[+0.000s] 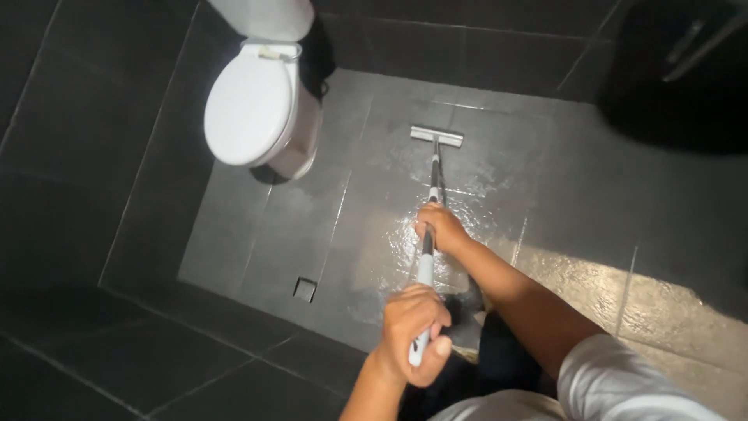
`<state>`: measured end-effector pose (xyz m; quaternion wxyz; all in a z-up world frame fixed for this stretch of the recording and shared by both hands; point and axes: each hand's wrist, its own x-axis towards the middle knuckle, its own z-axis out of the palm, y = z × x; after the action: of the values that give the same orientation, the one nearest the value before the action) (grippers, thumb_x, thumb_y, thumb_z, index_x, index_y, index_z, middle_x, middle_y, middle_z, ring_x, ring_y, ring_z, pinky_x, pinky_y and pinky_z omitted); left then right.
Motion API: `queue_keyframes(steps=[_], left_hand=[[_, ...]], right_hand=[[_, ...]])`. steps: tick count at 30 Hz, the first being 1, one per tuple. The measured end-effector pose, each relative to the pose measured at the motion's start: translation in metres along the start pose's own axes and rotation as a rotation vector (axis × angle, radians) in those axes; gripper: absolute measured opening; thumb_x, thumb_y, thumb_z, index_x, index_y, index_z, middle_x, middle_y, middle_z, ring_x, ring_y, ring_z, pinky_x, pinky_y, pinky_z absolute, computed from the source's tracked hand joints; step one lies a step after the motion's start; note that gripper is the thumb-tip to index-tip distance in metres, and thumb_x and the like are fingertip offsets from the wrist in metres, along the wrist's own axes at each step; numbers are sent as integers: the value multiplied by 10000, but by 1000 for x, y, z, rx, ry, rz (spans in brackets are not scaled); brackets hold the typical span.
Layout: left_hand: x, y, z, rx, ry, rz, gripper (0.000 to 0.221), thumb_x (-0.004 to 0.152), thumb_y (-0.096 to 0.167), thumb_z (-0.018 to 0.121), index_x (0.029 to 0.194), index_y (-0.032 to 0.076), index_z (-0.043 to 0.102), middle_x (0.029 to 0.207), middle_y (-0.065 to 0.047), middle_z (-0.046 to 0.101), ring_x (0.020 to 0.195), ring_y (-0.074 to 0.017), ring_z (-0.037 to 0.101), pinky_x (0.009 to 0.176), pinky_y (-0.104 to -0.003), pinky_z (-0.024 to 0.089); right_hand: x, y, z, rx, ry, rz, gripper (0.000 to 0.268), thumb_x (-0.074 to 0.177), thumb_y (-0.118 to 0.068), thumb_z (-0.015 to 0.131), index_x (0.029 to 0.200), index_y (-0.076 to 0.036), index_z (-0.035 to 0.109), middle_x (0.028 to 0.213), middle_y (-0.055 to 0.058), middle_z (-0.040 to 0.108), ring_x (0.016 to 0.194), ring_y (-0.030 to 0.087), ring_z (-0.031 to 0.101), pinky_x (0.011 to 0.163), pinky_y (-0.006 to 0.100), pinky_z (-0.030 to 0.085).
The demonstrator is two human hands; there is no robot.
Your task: The person cleans the floor of a restroom using a squeegee to push water toward a drain, covering the area around the toilet and near the door.
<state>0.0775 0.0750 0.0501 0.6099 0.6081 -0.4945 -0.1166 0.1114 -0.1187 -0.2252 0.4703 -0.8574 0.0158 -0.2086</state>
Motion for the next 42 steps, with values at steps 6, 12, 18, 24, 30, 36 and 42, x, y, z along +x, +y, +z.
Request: queue_keyframes(steps=[6,12,18,24,30,36,42], left_hand=[[6,22,-11,-172,-226,160,306,992,291,669,846,25,632,736,-77,567,700,-280,627,694,-395,508],[47,7,24,-221,-223,267,385,983,343,693,772,33,607,712,-93,573,680,-290,646,660,-399,504],[114,-30,65,-130,-146,70,403,1006,371,564,795,28,580,696,-95,538,667,-309,579,686,-404,481],[154,-20,52,-248,-224,65,488,1053,444,522,812,25,589,689,-78,522,643,-282,574,634,-378,454],[185,-30,68,-281,-257,130,466,1054,430,518,806,45,601,671,-53,506,630,-265,572,624,-385,432],[229,-63,128,-162,-202,133,288,947,294,604,792,57,549,727,-84,530,650,-293,550,628,-384,430],[252,-81,166,-233,-314,97,226,900,248,613,812,47,559,726,-83,530,668,-288,552,687,-398,440]], right_hand=[[-59,-67,-49,149,-30,225,162,779,-46,680,656,-89,583,669,68,604,703,269,590,636,378,479],[-48,-53,-89,70,138,184,214,814,-33,699,655,-73,562,681,69,583,677,254,577,611,375,458],[1,86,-113,76,107,199,162,836,-33,660,696,-77,591,763,69,601,767,236,581,693,357,480],[-16,68,-150,0,108,302,183,818,-70,703,677,-69,587,744,77,588,727,243,566,643,372,464],[9,40,-189,-71,80,394,194,827,-72,680,659,-95,587,700,49,598,713,229,590,656,376,463],[48,127,-243,40,26,148,101,822,-34,642,734,-79,618,768,59,632,795,245,600,723,352,482],[-5,184,-292,157,159,342,196,877,-14,582,698,-95,587,752,50,629,734,230,618,720,359,502]])
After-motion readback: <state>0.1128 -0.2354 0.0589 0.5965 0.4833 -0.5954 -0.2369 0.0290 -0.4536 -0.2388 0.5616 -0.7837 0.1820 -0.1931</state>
